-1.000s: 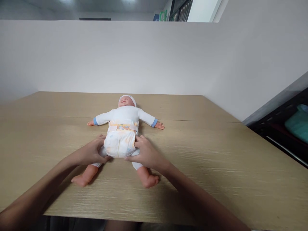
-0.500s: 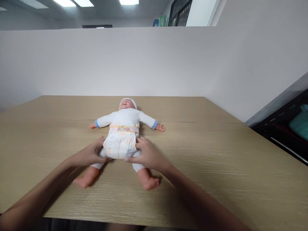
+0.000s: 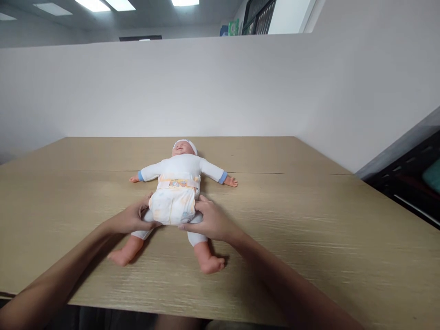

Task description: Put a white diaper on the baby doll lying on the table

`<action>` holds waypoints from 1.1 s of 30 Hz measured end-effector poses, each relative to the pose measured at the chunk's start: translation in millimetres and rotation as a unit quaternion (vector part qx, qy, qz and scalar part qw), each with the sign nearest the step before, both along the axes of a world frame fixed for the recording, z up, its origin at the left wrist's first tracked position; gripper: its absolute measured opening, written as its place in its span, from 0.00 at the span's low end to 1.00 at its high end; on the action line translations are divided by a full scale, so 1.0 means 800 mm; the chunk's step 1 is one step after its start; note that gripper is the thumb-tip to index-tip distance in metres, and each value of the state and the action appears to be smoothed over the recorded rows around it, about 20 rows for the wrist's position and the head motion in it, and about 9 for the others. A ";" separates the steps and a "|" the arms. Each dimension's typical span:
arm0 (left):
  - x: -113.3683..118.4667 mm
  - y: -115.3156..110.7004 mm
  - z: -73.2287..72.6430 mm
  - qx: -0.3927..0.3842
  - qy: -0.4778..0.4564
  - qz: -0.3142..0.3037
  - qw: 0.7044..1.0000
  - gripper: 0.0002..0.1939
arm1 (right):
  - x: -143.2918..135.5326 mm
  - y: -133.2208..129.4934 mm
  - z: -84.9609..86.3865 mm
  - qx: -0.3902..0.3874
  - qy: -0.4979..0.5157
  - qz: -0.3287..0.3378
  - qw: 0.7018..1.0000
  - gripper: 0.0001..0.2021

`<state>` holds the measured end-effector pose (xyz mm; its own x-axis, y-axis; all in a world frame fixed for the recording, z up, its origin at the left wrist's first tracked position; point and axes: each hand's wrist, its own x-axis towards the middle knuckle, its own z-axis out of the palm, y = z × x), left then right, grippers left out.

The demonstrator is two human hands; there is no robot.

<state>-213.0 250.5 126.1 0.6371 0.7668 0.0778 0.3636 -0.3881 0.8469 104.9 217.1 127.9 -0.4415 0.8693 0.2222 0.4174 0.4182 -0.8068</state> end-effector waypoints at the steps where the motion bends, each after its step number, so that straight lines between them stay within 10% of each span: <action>1: 0.000 0.000 0.001 0.001 0.001 -0.002 1.000 0.30 | 0.001 0.002 0.000 0.001 0.000 0.008 1.000 0.23; 28: -0.004 0.006 0.005 -0.018 -0.022 -0.040 0.999 0.30 | 0.011 0.014 -0.003 0.009 0.018 0.068 0.997 0.26; 33: -0.004 0.002 0.004 -0.086 -0.046 0.042 0.994 0.29 | 0.007 0.010 -0.005 -0.008 0.036 0.042 0.998 0.28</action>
<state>-216.5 252.4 129.1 0.5669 0.8238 -0.0047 0.3066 -0.2057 0.9293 110.2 225.1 123.7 -0.4971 0.8333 0.2418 0.3214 0.4357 -0.8407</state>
